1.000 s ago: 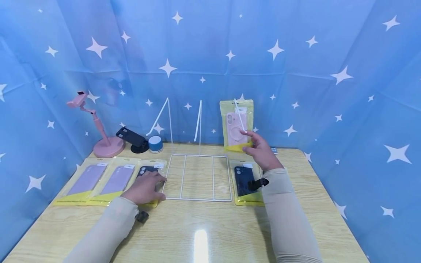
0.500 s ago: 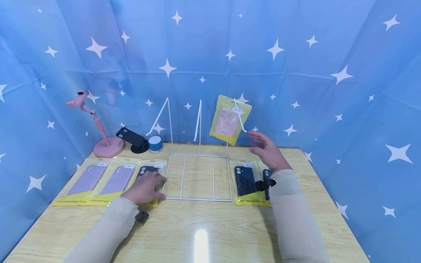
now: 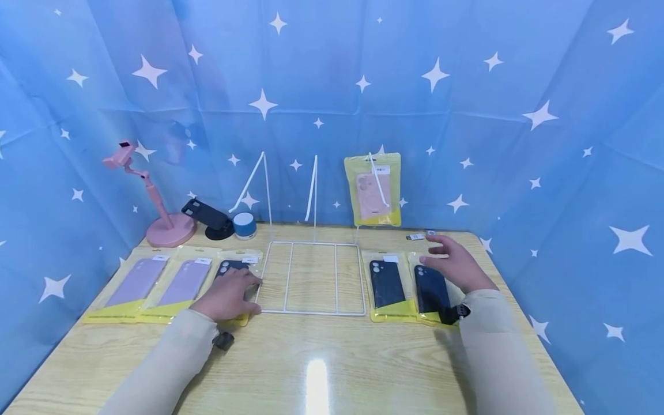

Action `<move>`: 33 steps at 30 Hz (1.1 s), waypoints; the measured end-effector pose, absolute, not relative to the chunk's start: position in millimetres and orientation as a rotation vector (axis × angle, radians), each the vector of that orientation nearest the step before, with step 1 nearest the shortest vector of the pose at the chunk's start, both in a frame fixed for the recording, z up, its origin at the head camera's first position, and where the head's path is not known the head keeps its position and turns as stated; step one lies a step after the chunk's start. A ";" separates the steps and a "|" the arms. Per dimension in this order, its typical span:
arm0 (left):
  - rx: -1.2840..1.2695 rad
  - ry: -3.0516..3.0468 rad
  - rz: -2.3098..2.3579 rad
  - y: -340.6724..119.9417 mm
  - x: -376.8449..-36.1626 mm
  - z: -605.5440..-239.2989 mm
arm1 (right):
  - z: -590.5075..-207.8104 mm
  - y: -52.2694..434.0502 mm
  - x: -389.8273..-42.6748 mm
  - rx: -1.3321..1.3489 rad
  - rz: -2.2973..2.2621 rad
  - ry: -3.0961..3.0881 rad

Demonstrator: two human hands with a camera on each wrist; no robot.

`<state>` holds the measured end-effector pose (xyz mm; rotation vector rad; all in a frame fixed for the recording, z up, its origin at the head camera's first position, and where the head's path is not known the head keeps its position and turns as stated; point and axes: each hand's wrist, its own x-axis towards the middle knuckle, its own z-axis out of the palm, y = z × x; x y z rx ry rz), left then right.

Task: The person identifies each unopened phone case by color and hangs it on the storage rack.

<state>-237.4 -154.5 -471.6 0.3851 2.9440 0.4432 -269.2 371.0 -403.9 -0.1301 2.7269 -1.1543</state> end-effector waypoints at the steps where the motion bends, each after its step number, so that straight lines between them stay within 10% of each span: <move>1: 0.387 2.945 0.443 -154.4 -237.6 -471.2 | -406.3 375.1 -267.1 -0.104 -1.106 2.728; 33: 0.413 2.951 0.442 -155.4 -238.3 -470.1 | -447.6 379.4 -240.6 0.254 -0.640 2.724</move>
